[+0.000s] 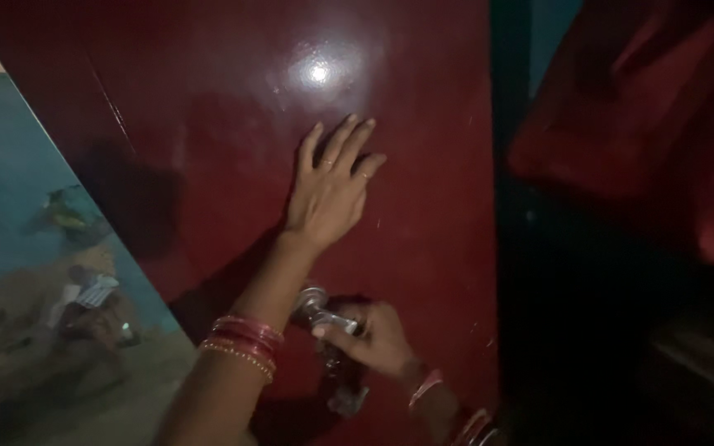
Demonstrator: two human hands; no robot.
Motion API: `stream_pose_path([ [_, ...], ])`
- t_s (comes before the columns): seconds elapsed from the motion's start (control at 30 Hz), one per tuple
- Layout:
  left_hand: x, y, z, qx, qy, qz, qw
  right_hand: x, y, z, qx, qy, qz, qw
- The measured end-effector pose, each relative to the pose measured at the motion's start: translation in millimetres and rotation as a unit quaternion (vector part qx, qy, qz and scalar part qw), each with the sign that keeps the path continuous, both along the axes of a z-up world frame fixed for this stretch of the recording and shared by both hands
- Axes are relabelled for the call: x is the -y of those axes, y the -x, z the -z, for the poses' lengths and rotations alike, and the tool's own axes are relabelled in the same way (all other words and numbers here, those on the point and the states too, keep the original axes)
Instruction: The person opens a red metal wardrobe door, then opens a small internal safe door inside the wardrobe. The person briefly touches items on the shelves but does not remove them. The person closes the safe door and leaves the wardrobe door open.
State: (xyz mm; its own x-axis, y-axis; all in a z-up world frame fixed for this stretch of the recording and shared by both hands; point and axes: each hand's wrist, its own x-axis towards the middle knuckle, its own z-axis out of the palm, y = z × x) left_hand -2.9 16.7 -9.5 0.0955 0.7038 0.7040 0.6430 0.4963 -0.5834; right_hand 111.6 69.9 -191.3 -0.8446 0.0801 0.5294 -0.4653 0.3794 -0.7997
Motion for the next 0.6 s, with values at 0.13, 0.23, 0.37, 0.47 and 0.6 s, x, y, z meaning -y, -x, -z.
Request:
stream_pose_path([
  [0.13,1.2,0.2,-3.7,0.012,0.004,0.005,1.000,1.6,5.8,-5.6,-0.038,-0.026,0.012,0.999],
  [0.23,3.2,0.0,-1.2,0.018,0.016,-0.003,1.000,0.8,3.7,-5.4,-0.039,-0.054,0.020,0.998],
  [0.37,8.3,-2.5,2.5,0.030,0.027,0.008,0.999,-9.7,2.5,-10.1,-0.097,-0.181,0.042,0.978],
  [0.47,10.6,-3.7,4.1,0.035,0.029,0.017,0.999,-9.0,6.9,-12.9,-0.084,-0.260,0.088,0.958],
  [0.6,11.2,-5.4,4.6,0.035,0.021,0.026,0.999,1.9,12.5,-14.6,-0.037,-0.259,0.063,0.963],
])
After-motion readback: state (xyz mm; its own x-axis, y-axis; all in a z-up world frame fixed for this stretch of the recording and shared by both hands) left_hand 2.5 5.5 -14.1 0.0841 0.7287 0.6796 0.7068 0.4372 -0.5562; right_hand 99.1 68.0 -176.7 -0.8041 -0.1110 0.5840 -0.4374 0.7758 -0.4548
